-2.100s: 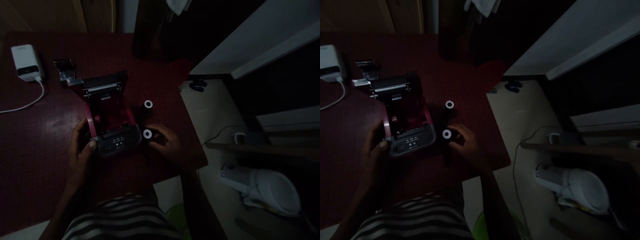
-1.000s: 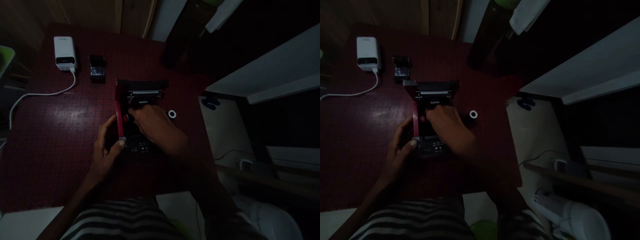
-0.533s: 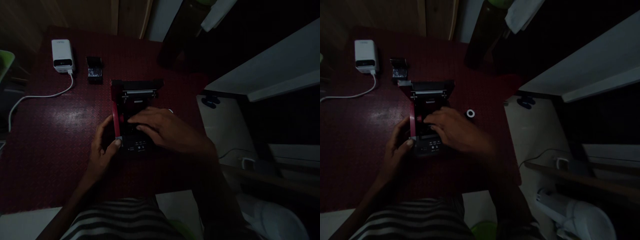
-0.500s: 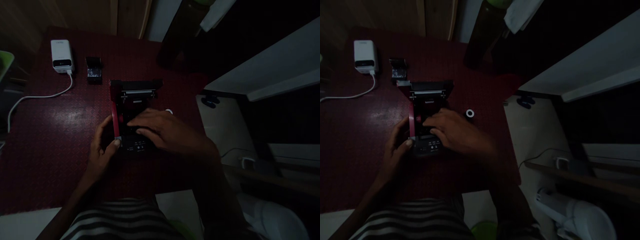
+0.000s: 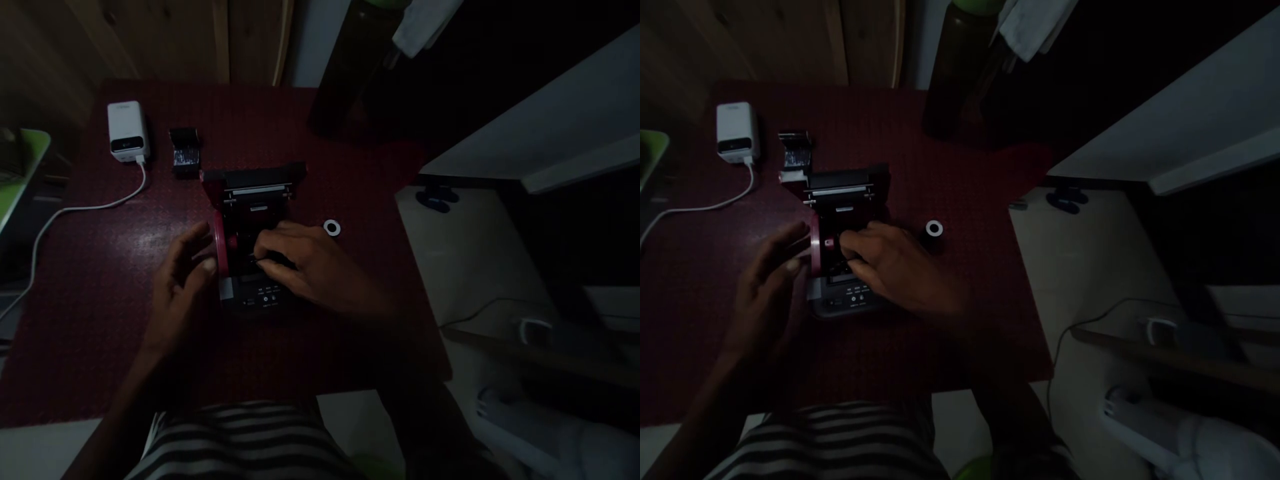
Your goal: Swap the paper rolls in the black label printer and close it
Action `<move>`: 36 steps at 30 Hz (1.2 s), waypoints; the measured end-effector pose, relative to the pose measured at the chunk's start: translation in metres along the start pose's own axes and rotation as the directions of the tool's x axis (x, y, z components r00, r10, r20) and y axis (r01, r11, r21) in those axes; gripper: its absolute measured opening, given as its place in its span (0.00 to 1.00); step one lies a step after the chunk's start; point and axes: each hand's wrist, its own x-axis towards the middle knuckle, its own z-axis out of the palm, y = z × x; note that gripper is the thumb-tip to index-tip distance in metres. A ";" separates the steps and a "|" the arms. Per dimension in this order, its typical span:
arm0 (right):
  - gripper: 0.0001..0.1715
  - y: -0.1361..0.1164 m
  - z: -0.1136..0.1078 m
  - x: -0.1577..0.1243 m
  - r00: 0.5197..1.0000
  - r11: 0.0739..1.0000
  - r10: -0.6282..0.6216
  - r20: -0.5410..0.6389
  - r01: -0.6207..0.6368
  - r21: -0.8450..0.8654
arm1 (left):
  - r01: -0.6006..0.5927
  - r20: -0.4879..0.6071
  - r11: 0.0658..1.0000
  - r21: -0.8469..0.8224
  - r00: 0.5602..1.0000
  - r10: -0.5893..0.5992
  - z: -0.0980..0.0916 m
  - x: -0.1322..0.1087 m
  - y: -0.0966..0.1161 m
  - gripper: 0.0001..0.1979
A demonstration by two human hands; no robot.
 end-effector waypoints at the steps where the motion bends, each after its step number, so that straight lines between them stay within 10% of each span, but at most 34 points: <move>1: 0.12 0.001 0.001 -0.002 1.000 1.000 -0.015 -0.023 0.015 0.002 | -0.042 -0.022 0.999 0.025 0.999 0.042 -0.001 0.008 0.002 0.25; 14: 0.19 -0.006 0.031 -0.025 0.925 0.953 -0.183 -0.335 0.083 -0.292 | -0.266 -0.047 0.962 0.065 0.962 0.270 0.025 0.086 0.045 0.18; 20: 0.19 -0.024 0.048 -0.040 0.809 0.822 -0.347 -0.474 0.018 -0.570 | -0.182 -0.117 0.983 -0.007 0.977 0.180 0.028 0.057 0.033 0.09; 24: 0.15 -0.026 0.057 -0.050 0.773 0.808 -0.353 -0.527 -0.032 -0.588 | 0.009 -0.144 1.000 -0.010 0.990 -0.011 0.023 0.019 0.013 0.30; 29: 0.11 -0.019 0.060 -0.055 0.830 0.880 -0.237 -0.504 -0.037 -0.474 | 0.248 0.047 0.959 -0.134 0.969 -0.244 0.018 -0.009 -0.004 0.34; 36: 0.10 -0.025 0.058 -0.050 0.846 0.911 -0.158 -0.510 -0.075 -0.406 | 0.241 0.050 0.968 -0.075 0.970 -0.238 0.017 -0.008 0.003 0.33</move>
